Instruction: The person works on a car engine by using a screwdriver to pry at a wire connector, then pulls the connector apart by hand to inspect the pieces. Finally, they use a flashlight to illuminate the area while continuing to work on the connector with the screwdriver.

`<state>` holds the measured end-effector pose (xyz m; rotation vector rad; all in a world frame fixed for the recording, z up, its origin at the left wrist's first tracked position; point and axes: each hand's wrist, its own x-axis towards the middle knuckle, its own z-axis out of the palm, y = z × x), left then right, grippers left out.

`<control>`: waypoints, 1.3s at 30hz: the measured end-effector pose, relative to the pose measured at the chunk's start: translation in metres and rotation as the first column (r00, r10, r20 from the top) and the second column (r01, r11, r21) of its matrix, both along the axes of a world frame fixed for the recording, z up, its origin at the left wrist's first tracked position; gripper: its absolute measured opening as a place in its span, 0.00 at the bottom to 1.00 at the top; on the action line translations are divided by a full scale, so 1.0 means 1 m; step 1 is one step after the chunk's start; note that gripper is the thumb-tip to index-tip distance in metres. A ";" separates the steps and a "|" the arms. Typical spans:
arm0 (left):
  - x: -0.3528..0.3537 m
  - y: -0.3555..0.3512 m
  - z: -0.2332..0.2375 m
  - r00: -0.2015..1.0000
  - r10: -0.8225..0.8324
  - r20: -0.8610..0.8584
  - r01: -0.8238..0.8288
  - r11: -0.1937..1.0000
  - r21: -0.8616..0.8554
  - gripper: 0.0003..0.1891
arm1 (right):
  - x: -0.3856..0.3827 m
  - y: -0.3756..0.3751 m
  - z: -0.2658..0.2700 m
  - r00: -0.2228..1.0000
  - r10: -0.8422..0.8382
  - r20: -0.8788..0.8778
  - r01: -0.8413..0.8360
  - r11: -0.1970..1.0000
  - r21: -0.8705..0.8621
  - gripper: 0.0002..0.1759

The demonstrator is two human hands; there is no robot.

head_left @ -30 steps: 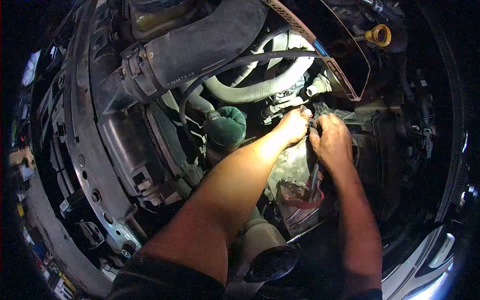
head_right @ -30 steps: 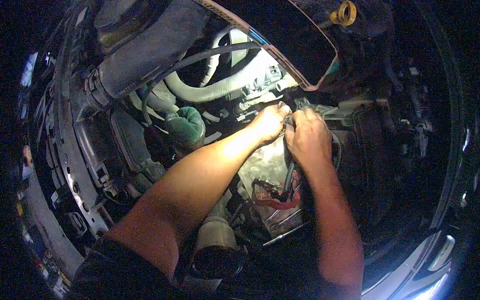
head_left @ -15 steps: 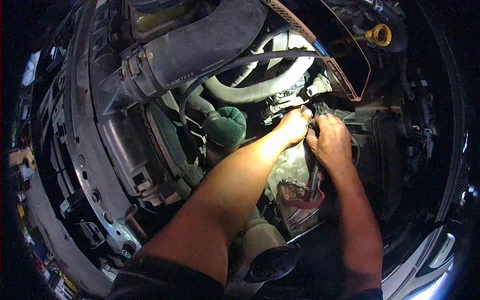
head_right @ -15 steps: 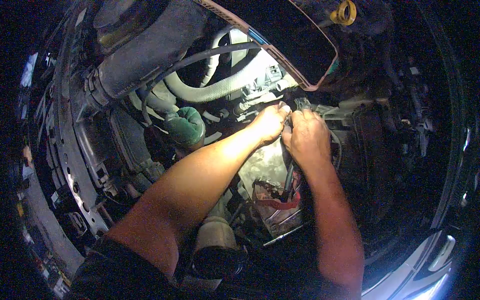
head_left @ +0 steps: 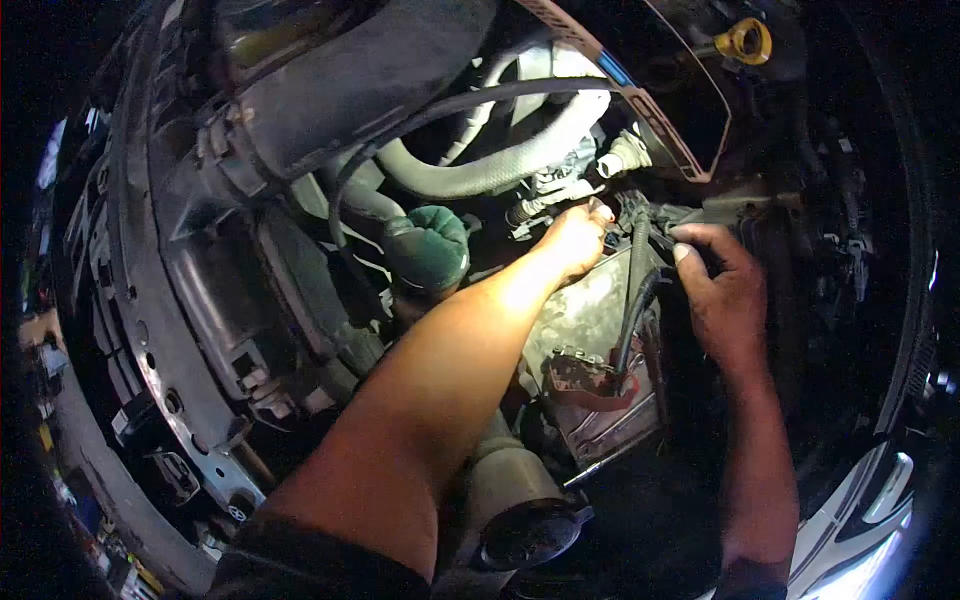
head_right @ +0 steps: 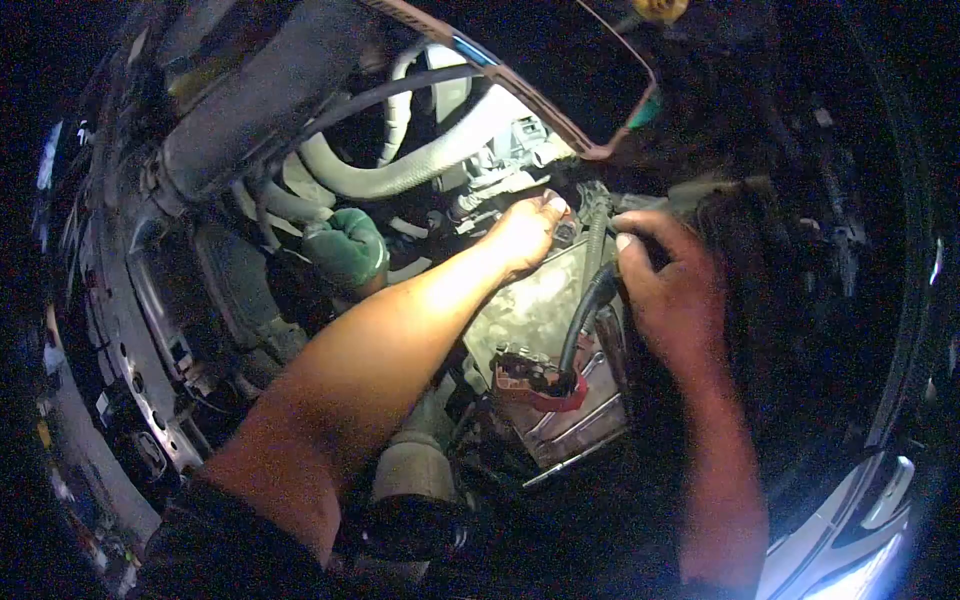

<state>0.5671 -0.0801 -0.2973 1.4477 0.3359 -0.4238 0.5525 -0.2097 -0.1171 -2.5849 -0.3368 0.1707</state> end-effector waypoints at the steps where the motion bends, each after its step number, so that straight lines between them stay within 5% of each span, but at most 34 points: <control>1: 0.000 -0.002 -0.002 1.000 0.022 -0.006 -0.022 0.999 -0.034 0.20 | -0.003 -0.003 0.000 1.000 -0.006 -0.015 0.006 1.000 0.010 0.11; 6: 0.006 -0.008 -0.025 0.999 0.048 0.001 -0.047 0.976 -0.213 0.16 | -0.006 -0.008 0.002 0.978 -0.056 -0.199 0.072 0.995 0.072 0.14; 9: 0.005 -0.008 -0.024 0.997 0.064 0.038 -0.053 0.966 -0.252 0.16 | -0.005 -0.011 -0.006 0.998 0.057 -0.041 -0.056 0.998 0.039 0.16; 13: 0.005 -0.008 -0.024 0.997 0.066 0.027 -0.054 0.947 -0.315 0.15 | -0.005 -0.009 -0.003 0.994 0.023 -0.109 -0.020 0.999 0.030 0.16; 21: 0.006 -0.008 -0.024 0.998 0.036 -0.056 -0.049 0.966 -0.253 0.17 | -0.005 -0.009 -0.010 0.999 0.035 -0.036 -0.035 0.999 -0.017 0.15; 25: 0.008 -0.010 -0.031 0.998 0.038 -0.057 -0.049 0.977 -0.206 0.17 | -0.003 -0.010 -0.015 0.982 -0.039 -0.183 0.064 0.989 0.136 0.16; 30: 0.007 -0.010 -0.026 0.997 0.051 -0.053 -0.059 0.984 -0.165 0.19 | -0.001 -0.015 -0.019 0.871 -0.043 -0.490 0.298 0.839 0.456 0.18; 33: 0.006 -0.006 -0.016 0.996 0.026 -0.087 -0.040 0.986 -0.161 0.19 | -0.002 -0.019 -0.026 0.794 0.046 -0.606 0.379 0.743 0.552 0.19; 36: 0.008 -0.006 -0.017 0.996 0.012 -0.092 -0.024 0.991 -0.134 0.19 | -0.006 -0.020 -0.029 0.662 0.183 -0.726 0.559 0.525 0.642 0.19; 39: 0.011 -0.013 -0.033 0.997 0.028 -0.078 -0.038 0.991 -0.131 0.20 | -0.007 -0.024 -0.033 0.622 0.238 -0.746 0.598 0.471 0.648 0.20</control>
